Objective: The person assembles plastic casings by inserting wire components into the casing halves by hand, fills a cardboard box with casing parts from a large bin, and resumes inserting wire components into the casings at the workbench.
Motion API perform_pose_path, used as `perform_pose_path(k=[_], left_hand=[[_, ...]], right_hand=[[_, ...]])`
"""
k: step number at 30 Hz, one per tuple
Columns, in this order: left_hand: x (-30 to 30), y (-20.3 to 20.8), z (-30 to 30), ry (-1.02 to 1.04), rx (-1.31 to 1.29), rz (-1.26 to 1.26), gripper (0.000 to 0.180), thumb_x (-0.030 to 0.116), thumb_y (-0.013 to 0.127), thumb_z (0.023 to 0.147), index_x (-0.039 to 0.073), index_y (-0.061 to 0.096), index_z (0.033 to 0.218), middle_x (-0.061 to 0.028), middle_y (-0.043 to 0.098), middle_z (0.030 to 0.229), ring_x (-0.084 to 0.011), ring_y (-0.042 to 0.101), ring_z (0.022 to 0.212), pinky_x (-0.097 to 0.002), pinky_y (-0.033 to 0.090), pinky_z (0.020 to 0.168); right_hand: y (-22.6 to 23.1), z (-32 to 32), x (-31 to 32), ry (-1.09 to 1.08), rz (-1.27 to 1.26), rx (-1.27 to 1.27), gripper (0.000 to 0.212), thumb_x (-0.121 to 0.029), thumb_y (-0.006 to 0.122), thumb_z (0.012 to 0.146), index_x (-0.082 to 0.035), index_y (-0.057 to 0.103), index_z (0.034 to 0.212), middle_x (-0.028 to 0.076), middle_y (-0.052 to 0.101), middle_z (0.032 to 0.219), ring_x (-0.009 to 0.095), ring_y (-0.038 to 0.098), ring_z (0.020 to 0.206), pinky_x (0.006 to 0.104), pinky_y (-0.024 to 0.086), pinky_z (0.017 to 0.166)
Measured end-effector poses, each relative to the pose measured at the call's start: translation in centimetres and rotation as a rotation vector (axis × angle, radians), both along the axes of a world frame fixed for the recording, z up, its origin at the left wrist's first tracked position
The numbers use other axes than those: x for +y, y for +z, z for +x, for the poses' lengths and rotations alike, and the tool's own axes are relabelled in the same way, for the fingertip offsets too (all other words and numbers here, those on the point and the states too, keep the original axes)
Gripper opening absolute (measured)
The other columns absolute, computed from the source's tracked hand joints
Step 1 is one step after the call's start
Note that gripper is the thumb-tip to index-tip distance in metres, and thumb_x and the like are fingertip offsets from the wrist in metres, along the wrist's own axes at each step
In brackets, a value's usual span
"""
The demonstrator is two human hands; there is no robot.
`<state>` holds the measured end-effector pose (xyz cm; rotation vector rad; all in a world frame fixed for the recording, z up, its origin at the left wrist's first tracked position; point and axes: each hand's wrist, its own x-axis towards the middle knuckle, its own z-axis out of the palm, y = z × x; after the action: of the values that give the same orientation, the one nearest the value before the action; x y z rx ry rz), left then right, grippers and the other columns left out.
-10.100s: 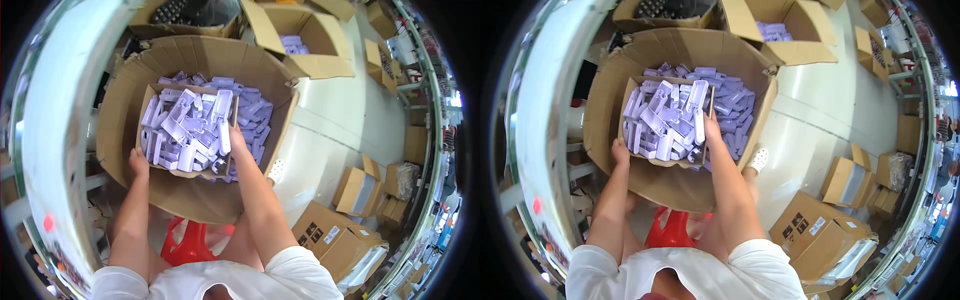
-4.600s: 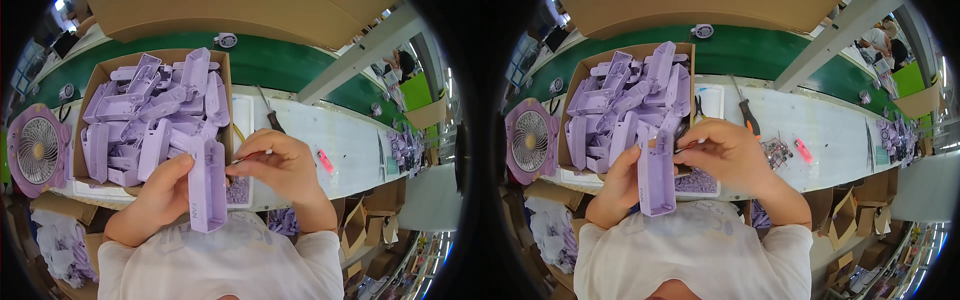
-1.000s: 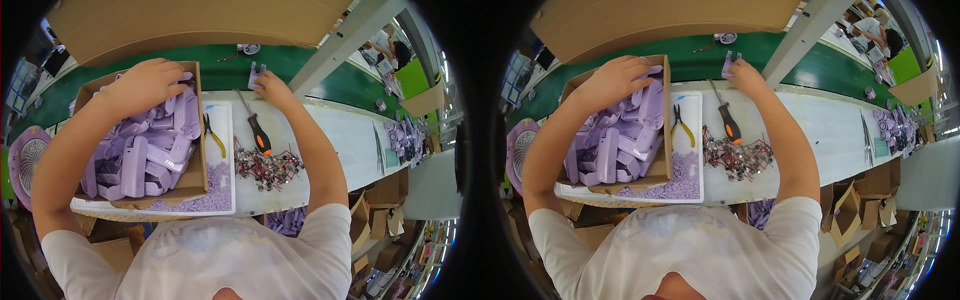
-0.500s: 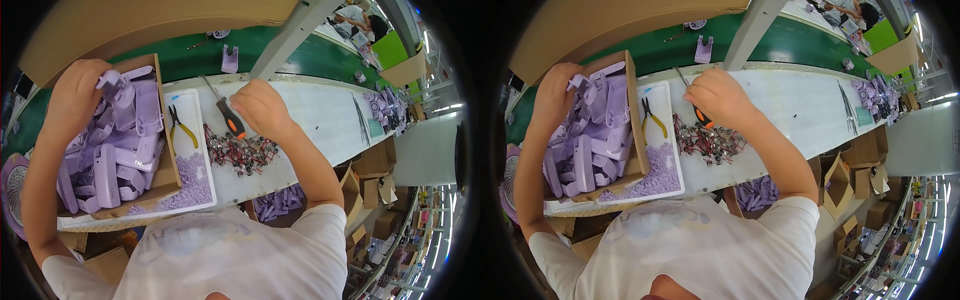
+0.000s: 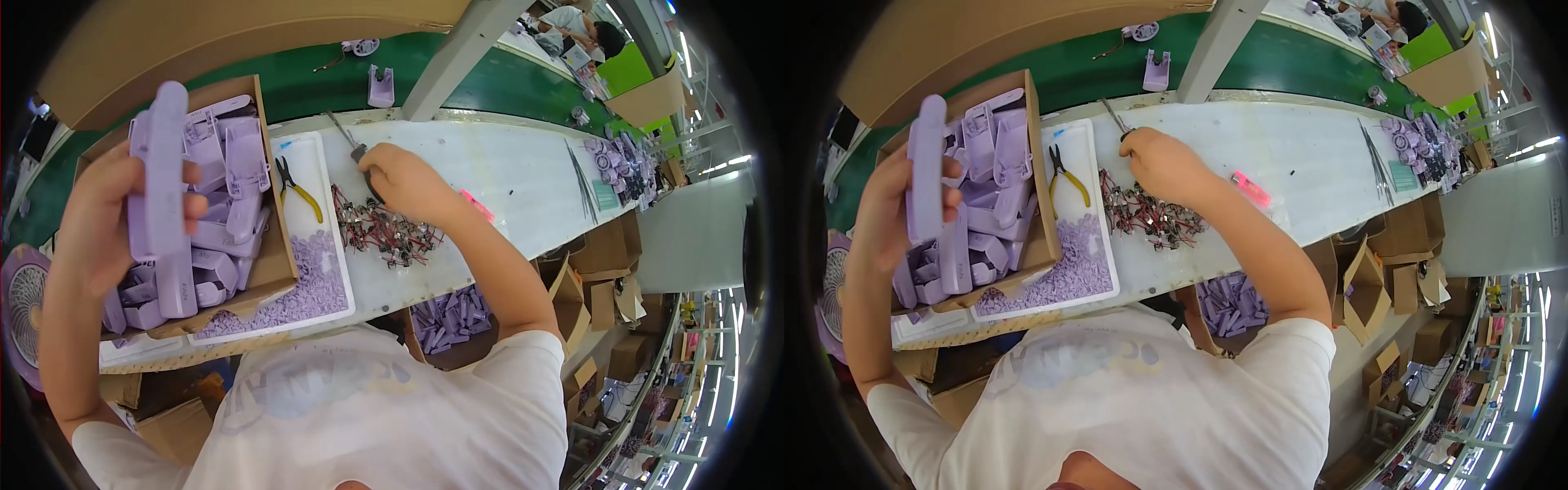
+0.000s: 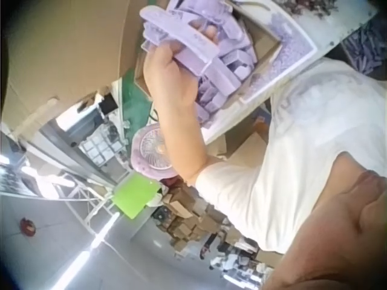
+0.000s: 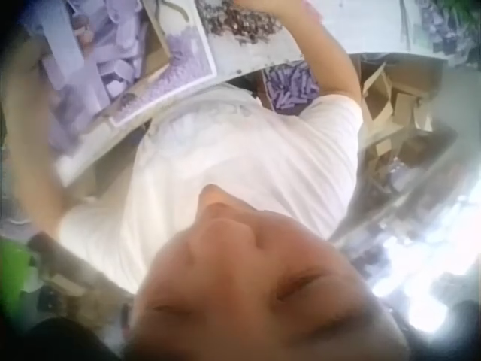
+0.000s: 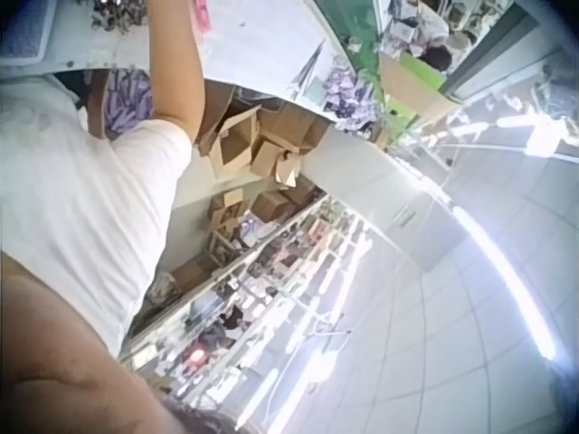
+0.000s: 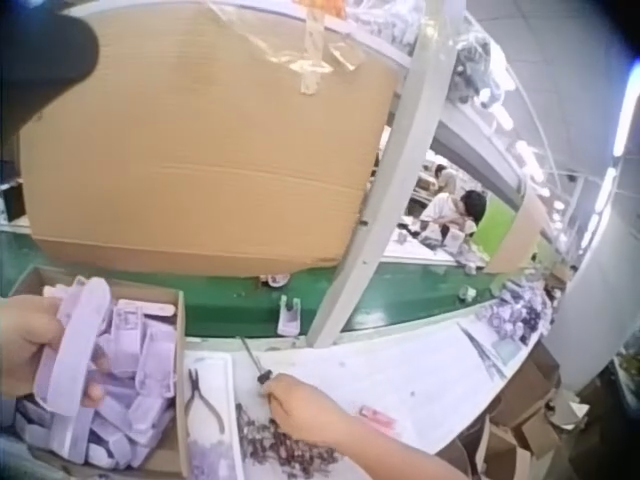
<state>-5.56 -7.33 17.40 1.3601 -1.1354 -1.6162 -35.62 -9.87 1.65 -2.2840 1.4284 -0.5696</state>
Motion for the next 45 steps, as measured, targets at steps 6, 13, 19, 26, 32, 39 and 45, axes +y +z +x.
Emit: perform_pose_path(k=[6, 13, 19, 26, 32, 39, 45], left_hand=[[-0.3, -2.8, 0.3, -0.245, 0.383, 0.151, 0.042, 0.012, 0.044, 0.072, -0.003, 0.046, 0.112, -0.0216, 0.058, 0.102, -0.0246, 0.062, 0.075, -0.039, 0.055, 0.067], [0.1, -3.5, -0.5, -0.264, 0.455, 0.14, 0.046, 0.019, 0.046, 0.075, -0.009, 0.048, 0.112, -0.0232, 0.057, 0.109, -0.0241, 0.061, 0.082, -0.0372, 0.054, 0.066], [-0.5, -3.9, 0.1, -0.287, 0.412, 0.24, 0.046, 0.022, 0.042, 0.08, -0.008, 0.05, 0.113, -0.0256, 0.057, 0.108, -0.0264, 0.063, 0.077, -0.0343, 0.053, 0.061], [0.0, -4.3, -0.6, -0.273, 0.464, 0.17, 0.044, 0.03, 0.041, 0.086, -0.003, 0.047, 0.113, -0.0239, 0.06, 0.098, -0.0233, 0.059, 0.064, -0.0302, 0.049, 0.055], [0.4, -4.3, -1.4, -0.163, 0.358, 0.264, 0.053, 0.054, 0.034, 0.09, 0.006, 0.046, 0.111, -0.017, 0.061, 0.083, -0.0232, 0.059, 0.063, -0.0309, 0.047, 0.054], [1.0, -4.3, -2.0, -0.168, 0.321, 0.302, 0.055, 0.055, 0.029, 0.092, 0.006, 0.049, 0.109, -0.0138, 0.061, 0.082, -0.0231, 0.061, 0.066, -0.0321, 0.05, 0.06], [1.8, -4.5, -1.2, -0.131, 0.37, 0.307, 0.056, 0.051, 0.03, 0.093, 0.003, 0.052, 0.11, -0.0116, 0.062, 0.085, -0.0211, 0.062, 0.074, -0.0318, 0.051, 0.067]], right_hand=[[0.2, 3.1, 0.3, -0.063, -0.023, 0.228, 0.021, -0.017, 0.057, 0.077, -0.001, 0.057, 0.09, 0.017, 0.055, 0.087, 0.032, 0.055, 0.085, 0.0407, 0.045, 0.074], [0.4, 0.1, -1.0, -0.207, 0.232, 0.248, 0.033, -0.01, 0.059, 0.072, -0.002, 0.052, 0.103, 0.018, 0.058, 0.085, 0.034, 0.054, 0.089, 0.0421, 0.045, 0.075], [1.2, -4.1, -1.3, -0.202, 0.15, 0.256, 0.027, -0.003, 0.059, 0.072, -0.001, 0.054, 0.098, 0.019, 0.059, 0.089, 0.033, 0.054, 0.088, 0.0393, 0.044, 0.076], [0.6, -6.6, -2.0, -0.285, 0.023, 0.108, 0.033, -0.003, 0.062, 0.072, -0.003, 0.056, 0.104, 0.017, 0.058, 0.098, 0.033, 0.055, 0.087, 0.039, 0.045, 0.077], [-0.5, -4.8, -3.0, -0.26, -0.361, 0.435, 0.013, -0.008, 0.06, 0.075, -0.004, 0.064, 0.086, 0.013, 0.061, 0.092, 0.035, 0.054, 0.084, 0.0413, 0.045, 0.077], [-2.6, -0.1, -7.7, -0.114, 0.031, 0.229, 0.017, -0.014, 0.059, 0.073, 0.002, 0.062, 0.078, 0.02, 0.061, 0.083, 0.037, 0.058, 0.08, 0.042, 0.045, 0.073], [-2.0, 1.2, -7.3, -0.059, 0.06, 0.304, 0.014, -0.009, 0.057, 0.072, 0.002, 0.063, 0.079, 0.02, 0.062, 0.079, 0.036, 0.059, 0.079, 0.0416, 0.047, 0.073]])
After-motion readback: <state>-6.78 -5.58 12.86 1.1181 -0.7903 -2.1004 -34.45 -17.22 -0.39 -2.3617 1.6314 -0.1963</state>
